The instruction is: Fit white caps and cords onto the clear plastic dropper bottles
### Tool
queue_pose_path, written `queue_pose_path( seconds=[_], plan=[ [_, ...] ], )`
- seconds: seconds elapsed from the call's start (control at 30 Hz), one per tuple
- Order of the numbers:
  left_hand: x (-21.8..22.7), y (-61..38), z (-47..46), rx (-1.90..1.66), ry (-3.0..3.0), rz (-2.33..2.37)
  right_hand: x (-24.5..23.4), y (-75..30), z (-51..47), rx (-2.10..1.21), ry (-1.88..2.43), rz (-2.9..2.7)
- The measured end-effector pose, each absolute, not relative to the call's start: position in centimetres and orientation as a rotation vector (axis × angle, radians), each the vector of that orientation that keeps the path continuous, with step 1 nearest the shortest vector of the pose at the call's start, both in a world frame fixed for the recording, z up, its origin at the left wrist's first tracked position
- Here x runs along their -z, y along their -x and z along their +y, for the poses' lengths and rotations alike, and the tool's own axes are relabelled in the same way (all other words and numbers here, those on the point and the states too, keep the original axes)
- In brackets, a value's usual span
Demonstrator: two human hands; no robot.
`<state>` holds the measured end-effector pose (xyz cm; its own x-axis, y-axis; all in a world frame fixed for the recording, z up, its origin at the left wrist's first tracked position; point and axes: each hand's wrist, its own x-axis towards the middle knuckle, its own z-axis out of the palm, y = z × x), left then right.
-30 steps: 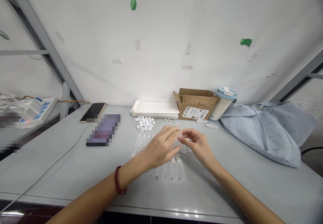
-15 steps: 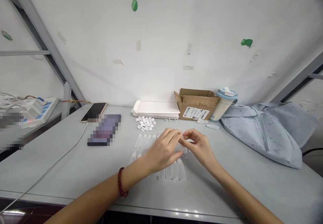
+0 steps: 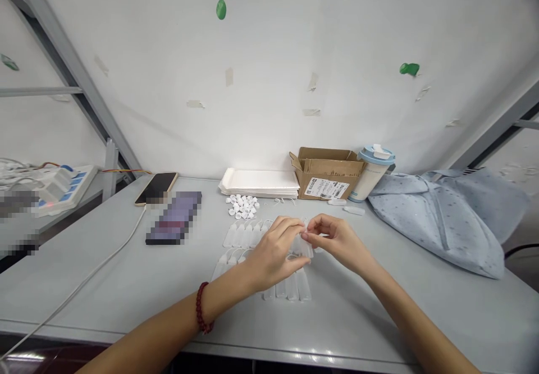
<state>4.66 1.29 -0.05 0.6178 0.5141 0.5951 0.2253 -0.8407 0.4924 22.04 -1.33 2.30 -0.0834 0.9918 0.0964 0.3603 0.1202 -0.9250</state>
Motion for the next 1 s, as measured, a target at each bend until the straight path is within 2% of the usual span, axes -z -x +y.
queue_pose_path(
  seconds=[0.33,0.57,1.0],
  plan=[
    [0.3,-5.4,-1.3,-0.732,-2.407,0.573,-3.9,-25.0,-1.8,-1.430,1.397,-1.924],
    [1.1,-5.7,-1.9,-0.554,-2.501,0.624,-3.0,-25.2,-1.5,-1.518,1.381,-2.027],
    [0.8,-5.6,-2.1,-0.479,-2.571,0.586,-2.7,-25.1,-1.4,-1.571,1.418,-2.074]
  ],
)
